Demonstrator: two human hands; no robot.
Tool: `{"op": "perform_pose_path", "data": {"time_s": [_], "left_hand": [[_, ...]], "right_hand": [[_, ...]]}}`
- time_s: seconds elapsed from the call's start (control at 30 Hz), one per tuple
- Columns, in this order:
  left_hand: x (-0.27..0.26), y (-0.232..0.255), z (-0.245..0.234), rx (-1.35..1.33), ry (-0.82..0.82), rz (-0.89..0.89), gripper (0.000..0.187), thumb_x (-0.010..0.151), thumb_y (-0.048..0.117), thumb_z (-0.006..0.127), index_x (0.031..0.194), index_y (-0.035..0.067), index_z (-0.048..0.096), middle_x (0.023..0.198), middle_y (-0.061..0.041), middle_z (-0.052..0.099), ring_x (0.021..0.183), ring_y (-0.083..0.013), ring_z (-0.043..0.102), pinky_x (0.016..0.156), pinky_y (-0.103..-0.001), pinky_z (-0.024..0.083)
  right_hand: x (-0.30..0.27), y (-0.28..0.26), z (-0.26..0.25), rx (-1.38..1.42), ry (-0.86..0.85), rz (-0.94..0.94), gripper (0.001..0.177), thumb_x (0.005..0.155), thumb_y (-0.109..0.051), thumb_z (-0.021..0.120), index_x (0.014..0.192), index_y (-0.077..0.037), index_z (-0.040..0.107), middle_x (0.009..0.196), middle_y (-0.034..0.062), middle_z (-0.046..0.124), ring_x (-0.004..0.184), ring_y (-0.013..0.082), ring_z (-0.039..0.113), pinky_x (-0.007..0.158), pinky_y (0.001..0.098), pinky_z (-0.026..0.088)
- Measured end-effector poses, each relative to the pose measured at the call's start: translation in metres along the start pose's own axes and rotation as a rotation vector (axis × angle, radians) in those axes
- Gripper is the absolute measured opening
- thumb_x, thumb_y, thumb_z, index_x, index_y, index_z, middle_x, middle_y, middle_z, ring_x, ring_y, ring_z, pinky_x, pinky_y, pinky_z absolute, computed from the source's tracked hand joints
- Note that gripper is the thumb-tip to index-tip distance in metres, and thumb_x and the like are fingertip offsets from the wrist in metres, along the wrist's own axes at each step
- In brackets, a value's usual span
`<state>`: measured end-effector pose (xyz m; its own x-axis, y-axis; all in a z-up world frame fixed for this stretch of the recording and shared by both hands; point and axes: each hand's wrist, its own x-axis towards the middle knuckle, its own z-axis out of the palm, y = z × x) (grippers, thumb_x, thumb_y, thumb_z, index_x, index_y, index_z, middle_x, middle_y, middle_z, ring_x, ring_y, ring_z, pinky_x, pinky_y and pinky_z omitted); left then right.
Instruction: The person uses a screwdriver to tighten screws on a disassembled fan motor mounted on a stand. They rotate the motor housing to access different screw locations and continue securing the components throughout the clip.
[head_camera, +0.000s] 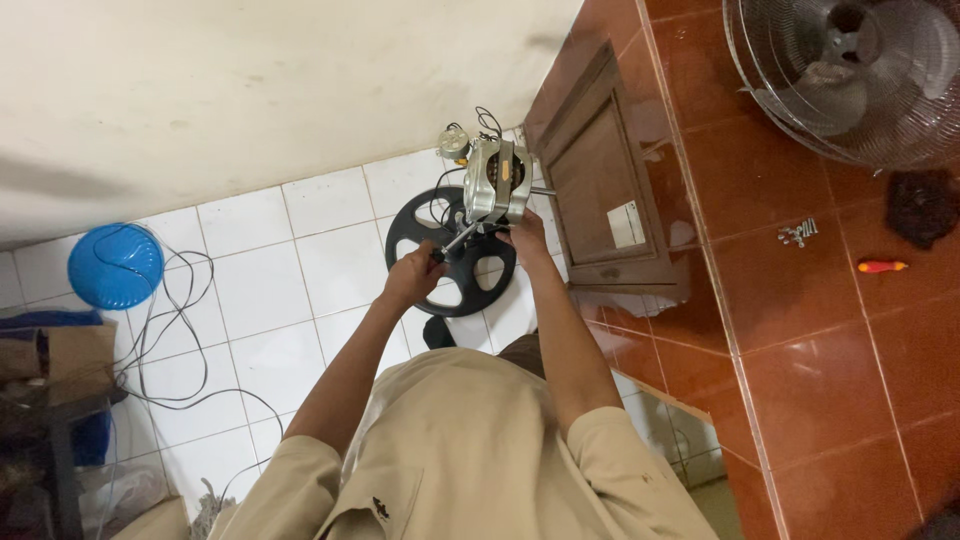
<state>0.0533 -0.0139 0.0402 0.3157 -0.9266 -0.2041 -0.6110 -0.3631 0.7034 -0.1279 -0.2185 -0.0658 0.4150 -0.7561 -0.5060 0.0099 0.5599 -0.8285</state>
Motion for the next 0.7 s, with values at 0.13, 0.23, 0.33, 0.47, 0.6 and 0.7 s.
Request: {"op": "perform_pose_path", "data": {"time_s": [0.13,0.23,0.33,0.47,0.6,0.7], "left_hand": [[0.0,-0.01,0.008,-0.052,0.097,0.077,0.046,0.087,0.023,0.076,0.116,0.003,0.047,0.081,-0.016,0.072,0.075,-0.04,0.07,0.062,-0.05,0.053],[0.0,-0.014,0.011,-0.037,0.124,0.1,0.043,0.088,0.024,0.076,0.114,0.004,0.05,0.082,-0.016,0.072,0.075,-0.0407,0.07,0.062,-0.05,0.054],[-0.001,-0.014,0.012,-0.01,0.068,0.012,0.035,0.092,0.027,0.074,0.109,0.004,0.055,0.085,-0.017,0.073,0.079,-0.0402,0.07,0.066,-0.05,0.054],[-0.005,-0.01,0.009,0.001,0.126,0.063,0.027,0.097,0.027,0.068,0.108,0.003,0.063,0.097,-0.02,0.072,0.085,-0.042,0.069,0.07,-0.05,0.053],[-0.008,0.0,0.008,-0.033,0.132,0.066,0.026,0.101,0.028,0.065,0.113,0.004,0.064,0.101,-0.02,0.072,0.087,-0.0421,0.069,0.071,-0.05,0.054],[-0.005,0.006,0.007,-0.043,0.03,-0.081,0.044,0.09,0.035,0.075,0.114,0.005,0.055,0.092,-0.019,0.073,0.084,-0.0396,0.071,0.071,-0.049,0.055]], "right_hand": [[0.007,-0.001,0.006,-0.216,0.092,0.083,0.014,0.101,-0.009,0.059,0.111,-0.009,0.069,0.101,0.0035,0.072,0.089,0.0153,0.069,0.069,0.0304,0.06],[0.011,-0.002,0.008,-0.201,0.105,0.149,0.015,0.099,-0.008,0.057,0.111,-0.008,0.067,0.101,0.005,0.071,0.088,0.0168,0.067,0.068,0.0326,0.059],[0.013,-0.006,0.005,-0.118,0.061,0.204,0.019,0.096,-0.005,0.055,0.112,-0.01,0.064,0.104,0.005,0.071,0.09,0.0179,0.068,0.071,0.0352,0.061],[0.012,-0.013,-0.007,-0.165,-0.073,0.171,0.018,0.097,-0.008,0.056,0.113,-0.012,0.063,0.107,0.0028,0.07,0.095,0.016,0.067,0.077,0.0366,0.058],[0.011,-0.008,-0.009,-0.105,-0.089,0.076,0.017,0.099,-0.008,0.057,0.114,-0.01,0.066,0.105,0.0038,0.071,0.095,0.0171,0.068,0.078,0.0359,0.057],[0.012,-0.001,-0.006,-0.018,-0.042,0.109,0.012,0.105,-0.013,0.058,0.112,-0.008,0.067,0.102,0.0044,0.07,0.092,0.0173,0.066,0.077,0.0358,0.057]]}}
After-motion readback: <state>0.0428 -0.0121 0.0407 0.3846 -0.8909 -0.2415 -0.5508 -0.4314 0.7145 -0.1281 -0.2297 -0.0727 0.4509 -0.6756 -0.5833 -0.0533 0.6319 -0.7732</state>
